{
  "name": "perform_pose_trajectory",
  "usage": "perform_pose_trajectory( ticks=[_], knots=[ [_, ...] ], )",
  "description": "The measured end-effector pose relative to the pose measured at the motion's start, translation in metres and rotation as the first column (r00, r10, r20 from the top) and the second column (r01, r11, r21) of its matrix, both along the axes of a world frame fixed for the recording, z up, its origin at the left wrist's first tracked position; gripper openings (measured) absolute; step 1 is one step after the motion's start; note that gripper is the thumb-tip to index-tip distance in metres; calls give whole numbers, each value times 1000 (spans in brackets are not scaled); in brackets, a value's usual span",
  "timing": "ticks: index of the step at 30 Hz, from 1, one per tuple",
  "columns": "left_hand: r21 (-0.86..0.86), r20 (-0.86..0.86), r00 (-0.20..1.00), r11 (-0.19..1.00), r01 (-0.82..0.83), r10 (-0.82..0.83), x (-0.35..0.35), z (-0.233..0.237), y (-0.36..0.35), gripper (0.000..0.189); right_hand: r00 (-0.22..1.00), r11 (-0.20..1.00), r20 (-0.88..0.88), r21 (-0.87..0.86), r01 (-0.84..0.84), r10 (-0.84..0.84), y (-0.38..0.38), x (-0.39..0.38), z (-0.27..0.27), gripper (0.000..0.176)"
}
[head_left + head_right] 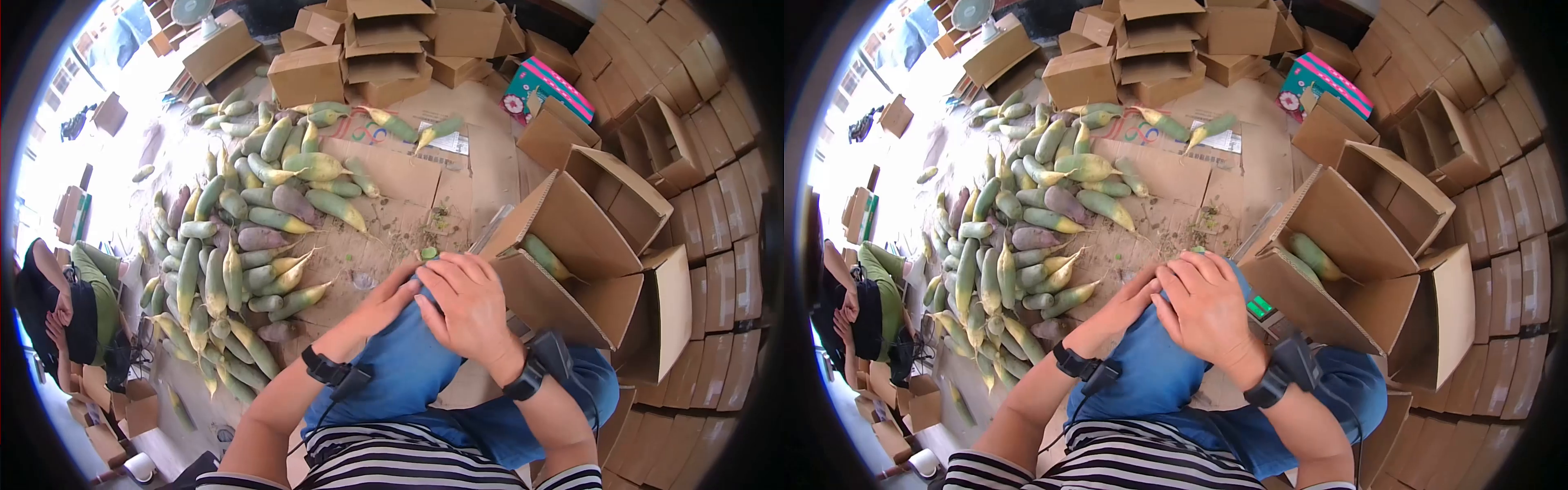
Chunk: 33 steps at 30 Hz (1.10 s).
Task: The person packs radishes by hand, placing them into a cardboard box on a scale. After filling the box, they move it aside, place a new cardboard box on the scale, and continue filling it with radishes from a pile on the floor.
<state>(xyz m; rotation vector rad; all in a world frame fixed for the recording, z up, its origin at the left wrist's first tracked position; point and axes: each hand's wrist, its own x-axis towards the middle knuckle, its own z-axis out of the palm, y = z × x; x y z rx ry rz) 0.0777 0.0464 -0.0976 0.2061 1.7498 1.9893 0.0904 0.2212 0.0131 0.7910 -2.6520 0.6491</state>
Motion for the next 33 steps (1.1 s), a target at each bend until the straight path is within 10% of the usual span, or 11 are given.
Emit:
perform_pose_trajectory(
  ticks=[2, 4, 6, 11, 20, 25, 33],
  knots=[
    [-293, 58, 981, 936, 195, -186, -1, -46, -41, 57, 1000, 1000, -26, -9, -10, 10, -2, -5, -6, 30],
    [-823, 39, 928, 514, 240, -370, 9, -76, -77, 55, 999, 999, -37, -44, -17, 16, -1, -6, -8, 28],
    [-968, 134, 883, 131, 214, -450, 5, -107, -110, 52, 999, 999, -38, -50, -21, 19, 0, -7, -9, 27],
    [-993, -65, 993, 106, -55, -98, -30, -146, -162, 51, 999, 998, -33, -52, -22, 21, -2, -10, -6, 26],
    [-943, -244, 962, 263, -206, -120, -53, -218, -182, 29, 1000, 999, -19, -45, -19, 18, -6, -15, -8, 27],
    [-799, -533, 845, 303, -519, 42, -10, -193, -178, 18, 1000, 998, -18, -70, -8, 6, -9, -15, -5, 26],
    [-462, -407, 590, 401, -791, 697, 14, -110, -187, 27, 999, 996, -44, -85, -22, 19, -10, -11, -5, 25]
  ],
)
